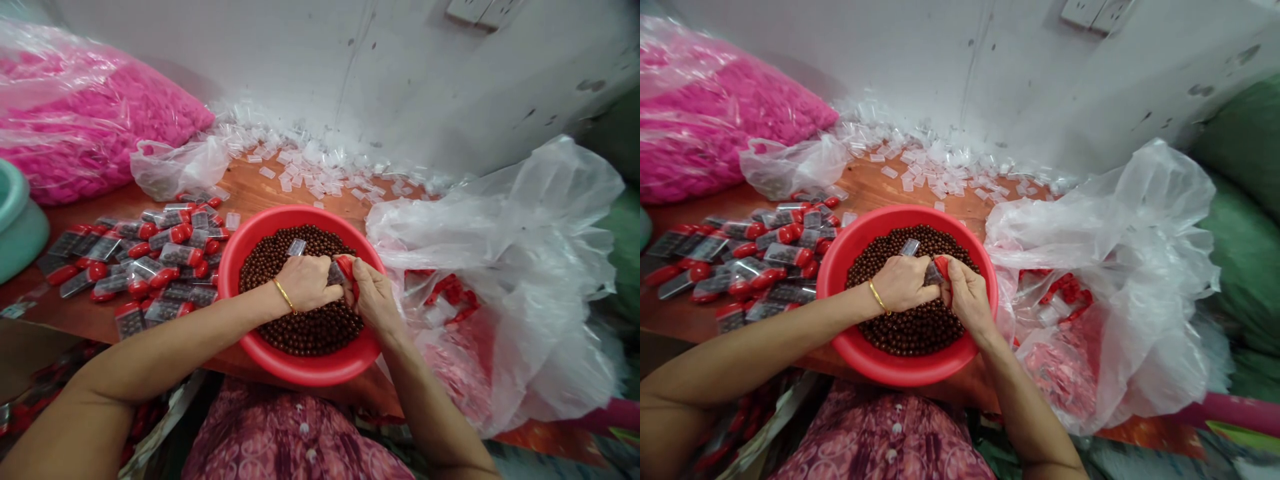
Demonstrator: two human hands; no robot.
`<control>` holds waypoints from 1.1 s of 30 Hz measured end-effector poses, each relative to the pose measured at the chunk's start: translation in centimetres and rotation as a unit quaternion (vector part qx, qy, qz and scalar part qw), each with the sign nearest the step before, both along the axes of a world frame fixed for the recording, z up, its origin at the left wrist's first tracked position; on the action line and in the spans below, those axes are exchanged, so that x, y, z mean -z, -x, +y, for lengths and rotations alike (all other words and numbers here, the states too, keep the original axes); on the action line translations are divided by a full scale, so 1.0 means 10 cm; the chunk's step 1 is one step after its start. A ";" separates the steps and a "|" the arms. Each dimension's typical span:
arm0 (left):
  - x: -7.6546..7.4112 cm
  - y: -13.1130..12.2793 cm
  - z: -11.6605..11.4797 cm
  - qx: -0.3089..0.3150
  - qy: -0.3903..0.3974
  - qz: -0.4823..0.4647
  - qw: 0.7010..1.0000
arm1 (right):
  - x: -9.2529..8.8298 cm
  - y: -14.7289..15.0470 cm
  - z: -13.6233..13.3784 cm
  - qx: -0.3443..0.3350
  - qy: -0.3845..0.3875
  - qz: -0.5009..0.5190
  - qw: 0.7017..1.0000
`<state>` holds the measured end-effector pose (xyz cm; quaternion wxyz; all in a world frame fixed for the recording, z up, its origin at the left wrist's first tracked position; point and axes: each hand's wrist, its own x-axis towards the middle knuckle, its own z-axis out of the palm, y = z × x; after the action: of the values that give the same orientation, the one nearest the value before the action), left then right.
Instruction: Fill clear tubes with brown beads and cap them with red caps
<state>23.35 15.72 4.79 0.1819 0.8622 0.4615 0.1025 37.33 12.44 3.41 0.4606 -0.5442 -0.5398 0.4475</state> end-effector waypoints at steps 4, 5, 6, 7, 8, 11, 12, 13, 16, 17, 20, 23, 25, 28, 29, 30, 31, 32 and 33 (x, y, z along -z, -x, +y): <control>0.00 -0.01 -0.02 -0.009 0.007 0.007 1.000 | 0.07 0.01 0.00 -0.001 -0.006 0.007 1.000; 0.00 -0.01 -0.02 -0.007 0.008 0.008 1.000 | 0.08 0.01 0.00 0.001 -0.005 0.003 1.000; 0.01 -0.01 -0.02 -0.005 0.009 0.008 1.000 | 0.08 0.01 -0.01 0.002 -0.004 -0.001 1.000; 0.00 -0.01 -0.03 -0.004 0.010 0.010 1.000 | 0.07 0.00 -0.02 0.002 -0.002 -0.006 1.000; 0.00 -0.01 -0.03 -0.003 0.012 0.012 1.000 | 0.06 0.00 -0.03 0.000 0.001 -0.011 1.000; -0.01 -0.01 -0.05 0.001 0.018 0.015 1.000 | 0.05 -0.02 -0.07 -0.002 0.005 -0.031 1.000; -0.01 -0.01 -0.06 0.002 0.019 0.013 1.000 | 0.05 -0.03 -0.08 0.000 0.002 -0.044 0.999; -0.02 -0.02 -0.06 0.004 0.020 0.011 1.000 | 0.05 -0.04 -0.09 0.007 -0.008 -0.060 0.998; -0.03 -0.02 -0.09 0.010 0.022 0.011 1.000 | 0.08 -0.05 -0.13 0.041 -0.078 -0.124 0.988; -0.04 -0.02 -0.09 0.012 0.021 0.013 1.000 | 0.10 -0.06 -0.14 0.050 -0.102 -0.145 0.983; -0.03 -0.02 -0.12 0.016 0.015 0.025 0.999 | 0.11 -0.07 -0.16 0.048 -0.138 -0.195 0.970; 0.00 -0.01 -0.13 0.016 0.009 0.039 0.999 | 0.09 -0.10 -0.17 0.008 -0.140 -0.220 0.965; 0.03 -0.02 -0.14 0.022 0.009 0.043 0.999 | 0.06 -0.12 -0.18 -0.028 -0.139 -0.243 0.960; 0.06 -0.02 -0.16 0.036 0.009 0.042 0.998 | 0.02 -0.14 -0.20 -0.050 -0.140 -0.285 0.947; 0.05 -0.02 -0.16 0.038 0.009 0.040 0.998 | 0.01 -0.15 -0.21 -0.047 -0.138 -0.290 0.946; 0.05 -0.03 -0.15 0.038 0.009 0.036 0.999 | 0.01 -0.15 -0.21 -0.044 -0.133 -0.287 0.948; 0.03 -0.03 -0.15 0.033 0.010 0.027 0.999 | 0.00 -0.15 -0.21 -0.042 -0.126 -0.274 0.953; 0.02 -0.03 -0.14 0.026 0.014 0.015 0.999 | -0.01 -0.15 -0.20 -0.044 -0.116 -0.253 0.959; 0.00 -0.04 -0.12 0.019 0.019 -0.001 1.000 | -0.02 -0.15 -0.19 -0.051 -0.104 -0.229 0.967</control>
<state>23.70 14.51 4.74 0.2006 0.8671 0.4468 0.0911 38.86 10.55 3.60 0.3558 -0.5531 -0.7014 0.2749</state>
